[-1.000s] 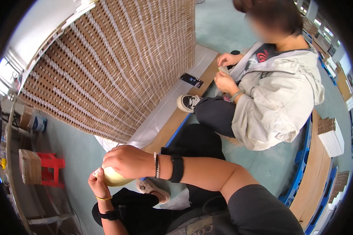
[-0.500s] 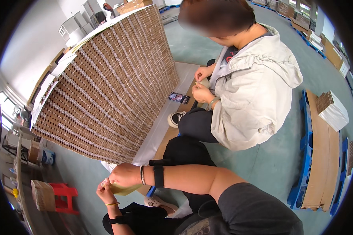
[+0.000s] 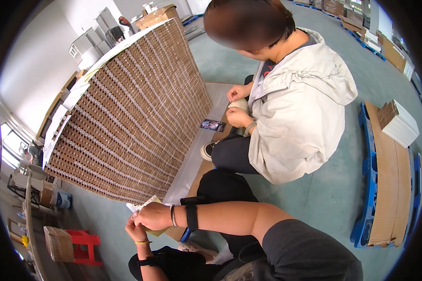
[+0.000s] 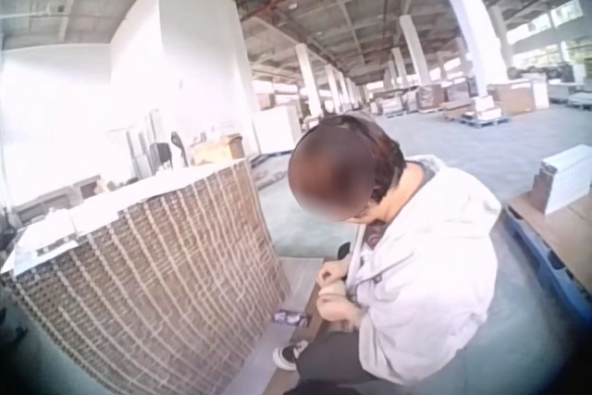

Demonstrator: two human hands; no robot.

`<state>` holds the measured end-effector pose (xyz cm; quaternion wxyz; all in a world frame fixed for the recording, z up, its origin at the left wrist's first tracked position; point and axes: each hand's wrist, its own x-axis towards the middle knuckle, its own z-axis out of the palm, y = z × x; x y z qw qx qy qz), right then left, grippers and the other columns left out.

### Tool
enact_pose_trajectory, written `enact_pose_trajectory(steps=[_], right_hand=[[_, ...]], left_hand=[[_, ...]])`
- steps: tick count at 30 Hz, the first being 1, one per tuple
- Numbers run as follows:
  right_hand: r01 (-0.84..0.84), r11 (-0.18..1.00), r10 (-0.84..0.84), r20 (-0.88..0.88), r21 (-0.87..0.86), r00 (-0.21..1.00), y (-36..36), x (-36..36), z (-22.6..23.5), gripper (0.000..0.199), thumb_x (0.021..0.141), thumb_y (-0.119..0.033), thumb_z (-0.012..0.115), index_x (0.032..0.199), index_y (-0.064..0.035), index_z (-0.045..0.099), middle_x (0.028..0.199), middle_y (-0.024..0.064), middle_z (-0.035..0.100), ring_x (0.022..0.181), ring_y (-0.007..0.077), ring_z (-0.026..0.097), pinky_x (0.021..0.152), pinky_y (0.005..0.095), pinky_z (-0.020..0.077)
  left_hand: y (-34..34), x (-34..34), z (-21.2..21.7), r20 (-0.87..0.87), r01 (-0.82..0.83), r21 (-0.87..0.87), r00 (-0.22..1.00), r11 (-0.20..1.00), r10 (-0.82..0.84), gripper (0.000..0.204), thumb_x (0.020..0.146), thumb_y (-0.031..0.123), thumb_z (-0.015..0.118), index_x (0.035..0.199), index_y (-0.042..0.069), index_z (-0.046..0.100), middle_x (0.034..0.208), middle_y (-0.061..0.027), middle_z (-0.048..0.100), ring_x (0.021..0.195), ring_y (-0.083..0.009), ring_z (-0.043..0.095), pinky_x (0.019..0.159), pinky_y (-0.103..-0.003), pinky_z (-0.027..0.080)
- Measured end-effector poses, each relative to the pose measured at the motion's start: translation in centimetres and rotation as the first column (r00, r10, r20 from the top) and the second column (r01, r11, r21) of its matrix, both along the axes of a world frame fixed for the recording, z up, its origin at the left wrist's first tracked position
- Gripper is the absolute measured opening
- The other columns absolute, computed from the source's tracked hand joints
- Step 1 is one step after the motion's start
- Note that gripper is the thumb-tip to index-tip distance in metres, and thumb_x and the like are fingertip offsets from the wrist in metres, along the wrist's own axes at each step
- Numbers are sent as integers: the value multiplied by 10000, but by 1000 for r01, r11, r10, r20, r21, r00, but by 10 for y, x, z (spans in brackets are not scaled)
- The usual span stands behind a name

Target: The person is preparing a plastic bag and then applying small adhesive components to a large corrugated cardboard-like furniture component.

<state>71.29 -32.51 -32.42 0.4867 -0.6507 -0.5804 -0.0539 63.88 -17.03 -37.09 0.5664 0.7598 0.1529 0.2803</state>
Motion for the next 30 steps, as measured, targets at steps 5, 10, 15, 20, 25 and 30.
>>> enact_pose_trajectory(steps=[5, 10, 15, 20, 25, 30], right_hand=[[5, 995, -4, 12, -96, 1000, 2, -2, -4, 144, 744, -70, 558, 852, -93, 650, 702, 111, 623, 661, 278, 625, 571, 377, 485], [-10, 981, 4, -31, -196, 1000, -11, -1, 8, 193, 741, -90, 545, 898, -122, 654, 668, 120, 616, 635, 300, 618, 580, 397, 482], [-34, 951, 24, -38, -307, 999, -17, 1, 7, 237, 716, -93, 567, 938, -121, 646, 669, 131, 616, 635, 314, 617, 586, 411, 482], [-38, 929, 28, -33, -368, 999, -17, 1, 8, 266, 716, -101, 583, 978, -125, 619, 672, 140, 616, 633, 324, 618, 580, 419, 483], [-39, 914, 28, -32, -403, 999, -16, 1, 4, 272, 721, -111, 590, 992, -126, 608, 672, 137, 616, 644, 328, 619, 584, 422, 486], [-57, 924, 37, -59, -378, 998, -16, 0, 2, 293, 716, -112, 598, 1008, -128, 606, 687, 132, 621, 653, 323, 620, 591, 421, 485]], left_hand=[[0, 5, -6, 9, 14, -22, 1000, 1000, -14, 241, 883, 185, 591, 867, -51, 635, 774, -21, 617, 689, -70, 518, 626, -229, 446], [-4, 9, -1, -13, 43, -54, 999, 998, -43, 296, 898, 241, 576, 776, -26, 617, 678, 15, 570, 608, -44, 450, 530, -205, 382], [-10, 11, 3, -43, 39, -70, 998, 997, -42, 341, 905, 265, 563, 697, -4, 592, 645, 24, 548, 580, -38, 421, 498, -204, 350], [-7, 12, 1, -37, 47, -78, 998, 996, -50, 355, 906, 267, 562, 693, -15, 598, 639, 17, 551, 575, -40, 422, 488, -207, 352], [-11, 14, 0, -51, 59, -99, 997, 993, -64, 348, 907, 250, 562, 697, -25, 601, 644, 17, 550, 578, -45, 425, 491, -208, 355], [-7, 13, -3, -76, 84, -105, 993, 991, -92, 328, 901, 230, 573, 718, -39, 613, 645, 22, 545, 585, -47, 424, 499, -211, 359]])
